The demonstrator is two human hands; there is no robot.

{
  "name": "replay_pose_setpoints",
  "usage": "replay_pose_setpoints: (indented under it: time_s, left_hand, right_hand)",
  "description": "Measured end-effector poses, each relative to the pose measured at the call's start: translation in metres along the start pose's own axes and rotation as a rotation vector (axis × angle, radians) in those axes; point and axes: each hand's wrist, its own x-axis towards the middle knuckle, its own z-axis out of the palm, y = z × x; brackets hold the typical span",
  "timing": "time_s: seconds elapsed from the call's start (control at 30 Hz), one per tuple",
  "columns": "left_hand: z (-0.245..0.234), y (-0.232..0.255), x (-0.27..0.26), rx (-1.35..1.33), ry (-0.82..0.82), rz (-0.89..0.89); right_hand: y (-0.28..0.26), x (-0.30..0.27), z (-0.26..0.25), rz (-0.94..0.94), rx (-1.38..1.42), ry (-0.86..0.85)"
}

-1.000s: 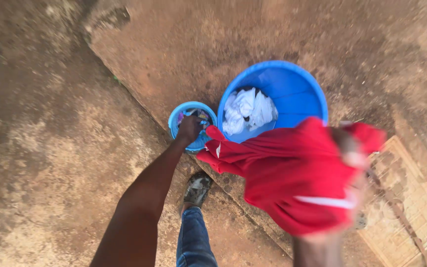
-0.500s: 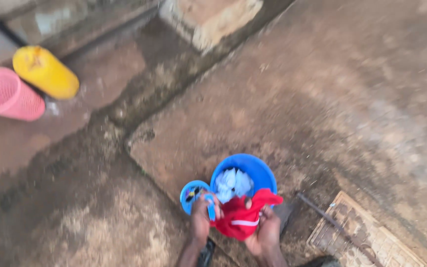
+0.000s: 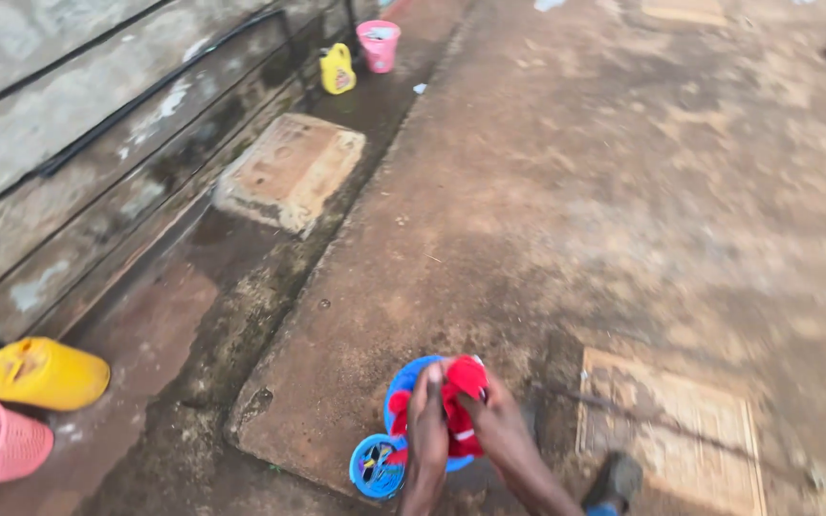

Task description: Hanging rinsed laundry on an outdoor clothesline.

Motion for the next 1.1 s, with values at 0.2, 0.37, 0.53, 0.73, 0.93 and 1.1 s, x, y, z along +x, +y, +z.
replay_pose_setpoints:
  time_s: [0.2,0.37,0.53,0.73,0.93,1.1]
  left_hand:
    - [0.060,0.037,-0.014,-0.214,-0.165,-0.077]
    - [0.132,0.046,-0.015,-0.050,-0.273,-0.023]
    - [0.198,0.020,0.021,0.094,-0.236,0.130]
    - [0.254,-0.007,0.090,0.243,-0.004,0.157]
    - [0.308,-0.058,0.147,0.316,0.278,0.302]
    - [0.378,-0.085,0.158,0.280,0.319,0.090]
  right_hand:
    - [-0.102,-0.040,-0.001,-0.124,-0.099,0.122]
    - [-0.132,-0.055,-0.060,-0.167,0.120,0.178]
    - [-0.135,-0.037,-0.183,-0.333,0.388,0.373]
    - [-0.225,-0.052,-0.325,-0.422,0.382,0.624]
    - [-0.274,-0.043,-0.501,-0.627,0.630,0.549]
    - [-0.361,-0.057,-0.532,-0.663,0.512,0.436]
